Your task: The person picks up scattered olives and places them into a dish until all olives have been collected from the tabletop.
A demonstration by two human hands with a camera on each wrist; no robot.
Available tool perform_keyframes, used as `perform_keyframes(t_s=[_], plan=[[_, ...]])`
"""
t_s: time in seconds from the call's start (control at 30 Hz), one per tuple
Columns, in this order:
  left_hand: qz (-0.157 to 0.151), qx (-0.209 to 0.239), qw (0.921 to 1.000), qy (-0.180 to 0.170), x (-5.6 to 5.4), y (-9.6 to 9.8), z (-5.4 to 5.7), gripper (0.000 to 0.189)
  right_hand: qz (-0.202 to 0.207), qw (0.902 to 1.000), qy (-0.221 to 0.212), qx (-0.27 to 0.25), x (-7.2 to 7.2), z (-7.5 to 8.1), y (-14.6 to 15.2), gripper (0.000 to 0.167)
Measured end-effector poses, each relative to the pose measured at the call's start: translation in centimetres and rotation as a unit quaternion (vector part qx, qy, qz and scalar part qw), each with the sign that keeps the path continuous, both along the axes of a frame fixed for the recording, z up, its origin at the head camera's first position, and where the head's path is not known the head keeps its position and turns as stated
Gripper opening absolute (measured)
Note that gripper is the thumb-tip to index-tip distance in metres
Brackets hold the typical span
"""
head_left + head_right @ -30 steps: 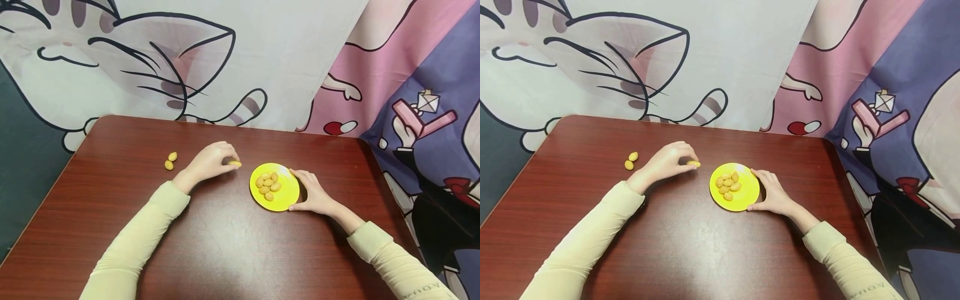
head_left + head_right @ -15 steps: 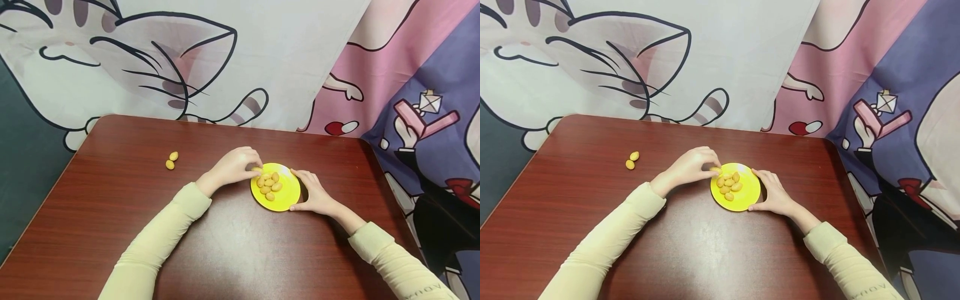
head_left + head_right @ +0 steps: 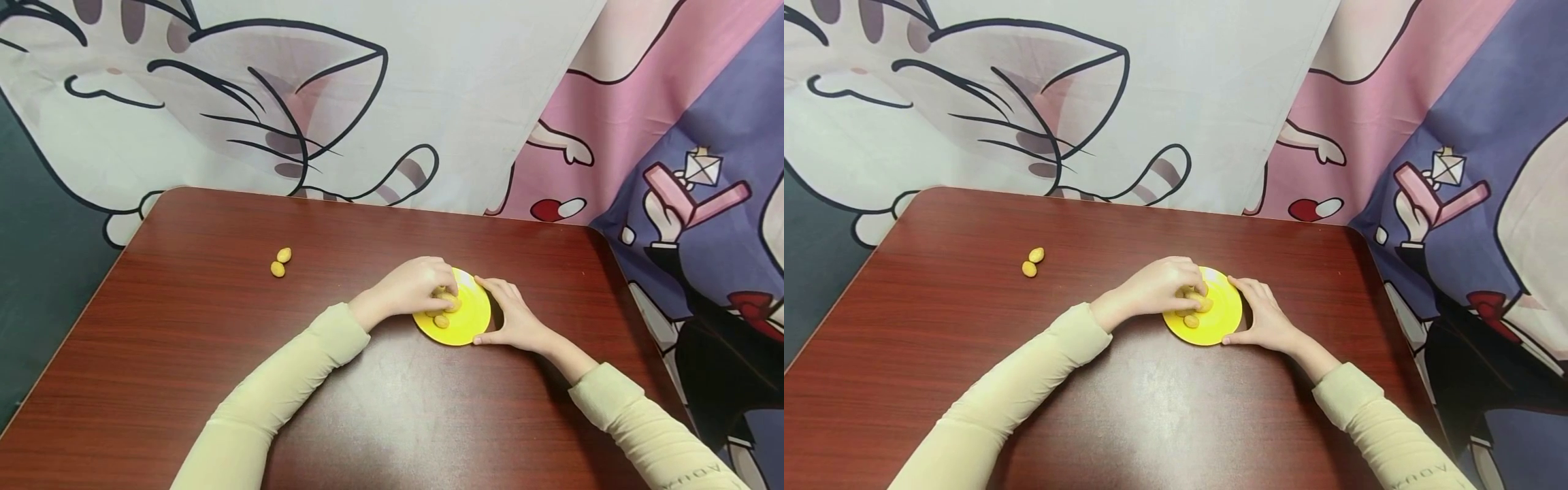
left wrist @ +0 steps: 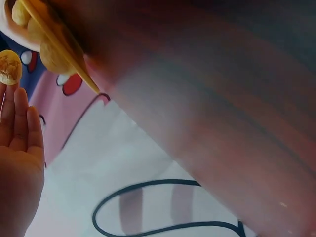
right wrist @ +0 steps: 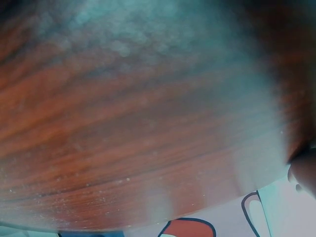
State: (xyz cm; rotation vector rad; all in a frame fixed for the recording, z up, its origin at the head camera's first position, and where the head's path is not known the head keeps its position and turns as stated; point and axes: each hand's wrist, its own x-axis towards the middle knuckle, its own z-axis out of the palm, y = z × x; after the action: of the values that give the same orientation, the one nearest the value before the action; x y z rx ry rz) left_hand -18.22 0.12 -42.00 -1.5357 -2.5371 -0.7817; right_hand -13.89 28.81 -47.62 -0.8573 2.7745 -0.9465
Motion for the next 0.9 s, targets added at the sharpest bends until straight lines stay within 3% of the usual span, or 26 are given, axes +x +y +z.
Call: perform_keyframes(t_s=[0.37, 0.9], plan=[[-0.041, -0.062, 0.9972, -0.01, 0.8, 2.2, -0.3, 0.011, 0.002, 1.0, -0.002, -0.002, -0.1, 0.0, 0.1, 0.119], [-0.055, -0.099, 0.9935, -0.01, 1.1, 2.8, -0.7, 0.01, -0.001, 1.0, -0.004, -0.005, 0.1, 0.0, 0.0, 0.118]])
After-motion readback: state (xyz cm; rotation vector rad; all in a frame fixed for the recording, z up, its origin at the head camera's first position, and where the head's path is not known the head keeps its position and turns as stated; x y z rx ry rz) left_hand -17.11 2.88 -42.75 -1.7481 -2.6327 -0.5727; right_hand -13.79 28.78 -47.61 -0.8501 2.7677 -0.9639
